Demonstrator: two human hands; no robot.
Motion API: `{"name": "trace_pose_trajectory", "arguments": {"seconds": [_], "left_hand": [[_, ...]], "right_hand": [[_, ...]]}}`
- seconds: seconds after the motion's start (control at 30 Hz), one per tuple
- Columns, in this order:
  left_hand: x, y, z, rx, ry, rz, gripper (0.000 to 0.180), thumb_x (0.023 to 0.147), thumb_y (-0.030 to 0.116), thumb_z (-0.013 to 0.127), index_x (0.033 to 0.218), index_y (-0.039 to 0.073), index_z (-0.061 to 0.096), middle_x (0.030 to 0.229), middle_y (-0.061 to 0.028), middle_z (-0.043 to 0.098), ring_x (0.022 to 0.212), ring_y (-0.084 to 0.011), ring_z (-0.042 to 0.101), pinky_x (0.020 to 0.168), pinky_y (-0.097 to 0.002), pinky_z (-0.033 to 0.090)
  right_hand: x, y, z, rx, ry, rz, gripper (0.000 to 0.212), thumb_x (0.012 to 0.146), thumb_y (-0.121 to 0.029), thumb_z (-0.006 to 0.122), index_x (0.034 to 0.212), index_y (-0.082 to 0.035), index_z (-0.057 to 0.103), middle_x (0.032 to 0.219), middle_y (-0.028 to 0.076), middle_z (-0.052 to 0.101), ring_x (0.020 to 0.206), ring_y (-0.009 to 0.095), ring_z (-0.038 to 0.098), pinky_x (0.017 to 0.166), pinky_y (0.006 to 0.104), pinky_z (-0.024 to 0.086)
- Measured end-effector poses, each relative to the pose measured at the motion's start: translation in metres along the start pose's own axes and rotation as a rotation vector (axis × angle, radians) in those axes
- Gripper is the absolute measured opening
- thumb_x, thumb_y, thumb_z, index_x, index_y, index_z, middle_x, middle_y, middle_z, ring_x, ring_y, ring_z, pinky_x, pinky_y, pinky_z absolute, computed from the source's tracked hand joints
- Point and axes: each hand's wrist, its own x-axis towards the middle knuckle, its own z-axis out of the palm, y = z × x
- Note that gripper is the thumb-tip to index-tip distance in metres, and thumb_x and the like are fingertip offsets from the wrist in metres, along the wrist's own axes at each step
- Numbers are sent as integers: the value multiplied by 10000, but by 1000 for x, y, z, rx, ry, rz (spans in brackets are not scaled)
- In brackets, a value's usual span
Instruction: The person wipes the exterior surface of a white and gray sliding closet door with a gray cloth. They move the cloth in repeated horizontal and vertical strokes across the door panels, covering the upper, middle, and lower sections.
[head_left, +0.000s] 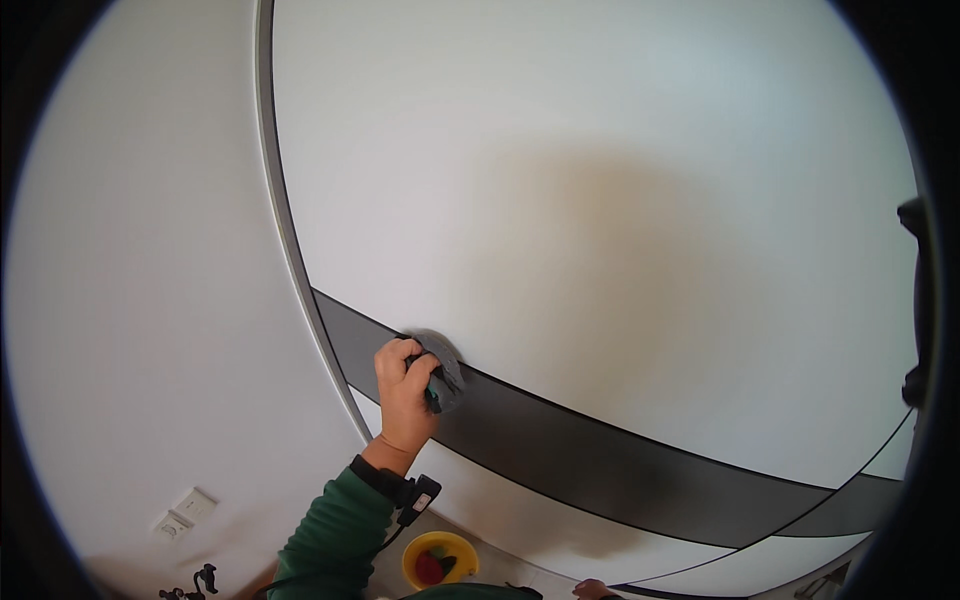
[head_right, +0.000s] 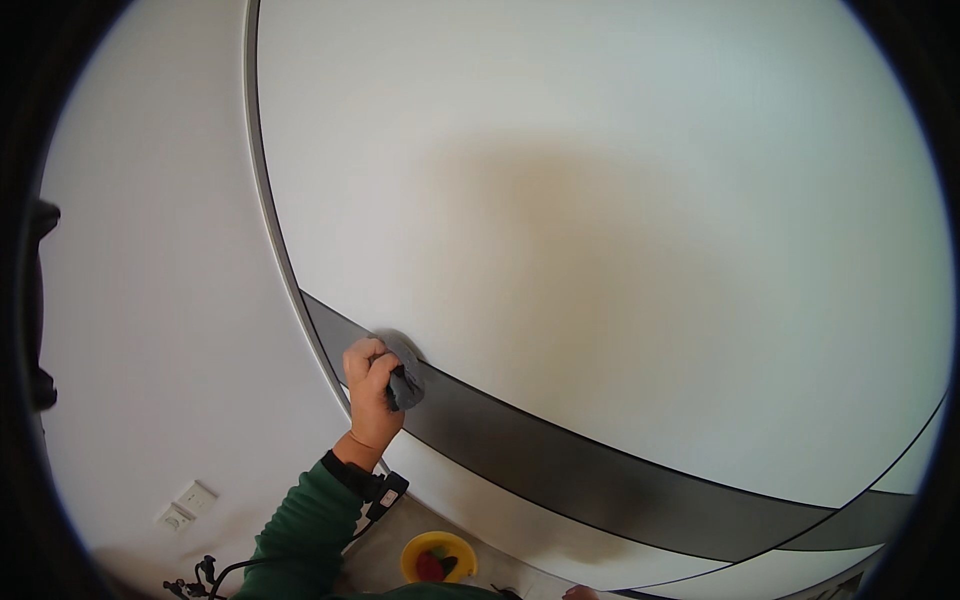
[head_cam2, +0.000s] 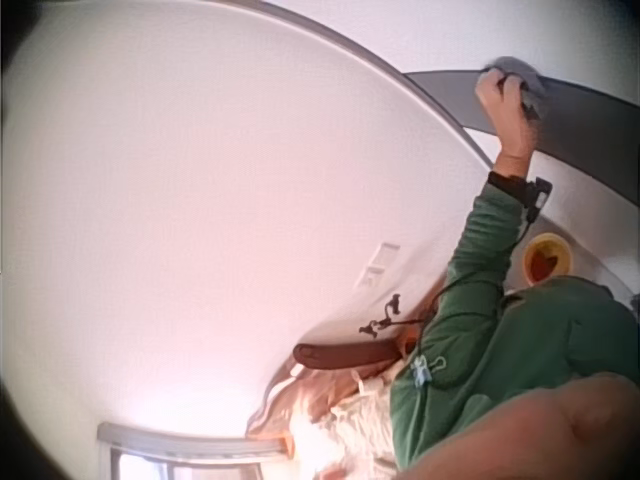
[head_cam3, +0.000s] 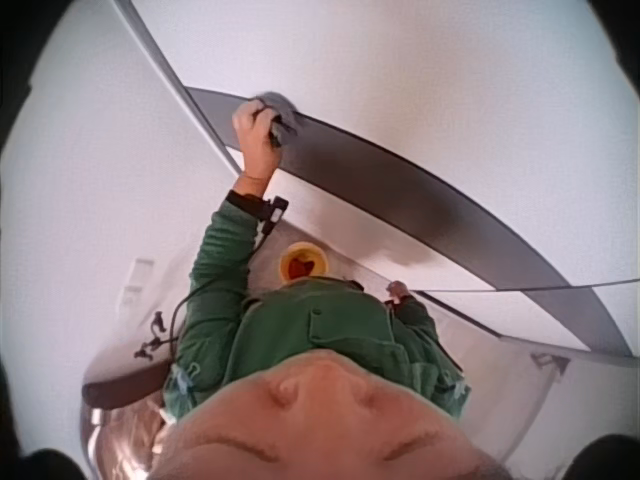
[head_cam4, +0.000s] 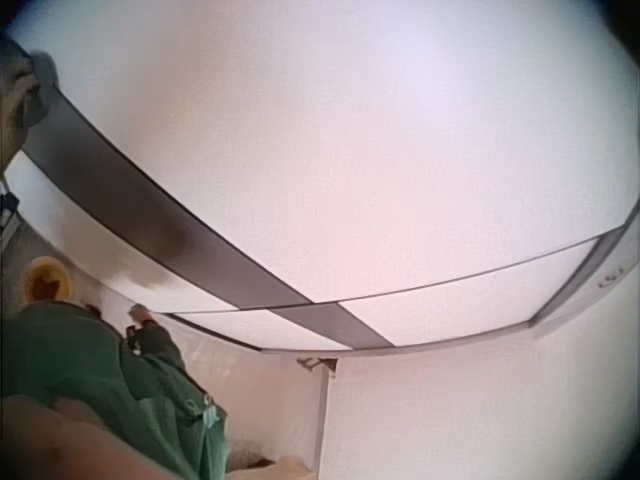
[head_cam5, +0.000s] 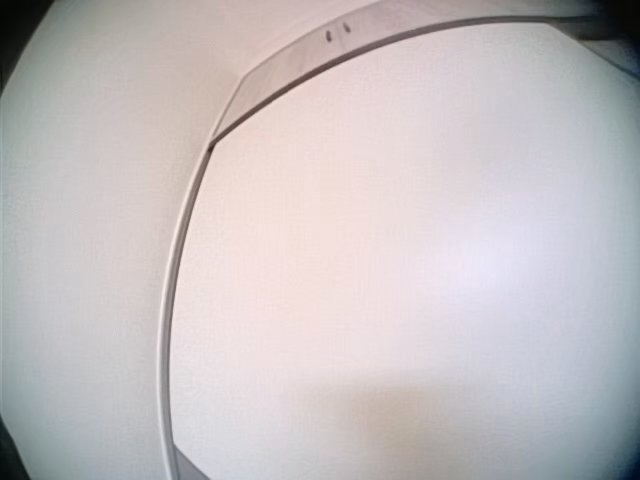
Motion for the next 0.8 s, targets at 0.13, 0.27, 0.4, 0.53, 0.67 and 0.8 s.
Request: {"name": "trace_pose_trajectory", "arguments": {"seconds": [0.13,0.27,0.4,0.53,0.67,0.8], "left_hand": [[0,9,9,8,6,92,354,605,-54,645,932,56,566,1048,-124,482,1009,-349,464,869,-414,401],[-92,6,21,102,-178,-43,329,614,-82,628,906,46,546,1052,-142,486,1003,-349,472,851,-397,411],[-140,-9,17,75,-365,-226,340,628,-96,593,933,52,568,1062,-146,499,1016,-367,466,867,-416,416],[-67,-22,15,4,-51,-252,422,587,-154,565,958,47,564,1066,-144,506,1003,-359,460,873,-397,398],[9,-12,2,3,40,-76,446,558,-158,566,958,40,547,1080,-140,488,1011,-358,451,886,-392,387],[-24,-9,17,52,54,-111,462,547,-141,580,970,39,534,1079,-152,473,1023,-363,448,892,-400,385]], "right_hand": [[5,-16,-5,-47,0,-31,285,680,-362,711,828,-123,662,802,91,662,796,291,637,714,404,527],[-2,-51,-21,454,24,245,164,769,-265,640,800,-103,639,716,77,637,677,227,632,613,373,523],[1,-49,-19,330,28,160,154,772,-249,637,767,-96,622,711,75,624,640,207,613,593,363,514],[-6,-13,1,230,106,-36,281,685,-361,704,758,-102,624,766,97,618,710,256,615,657,399,513],[-8,15,19,-5,58,-186,445,582,-484,742,763,-96,622,813,137,615,803,344,604,717,459,501],[-6,16,27,12,35,-131,461,570,-496,747,753,-92,621,829,146,616,835,369,595,735,472,496]]}}
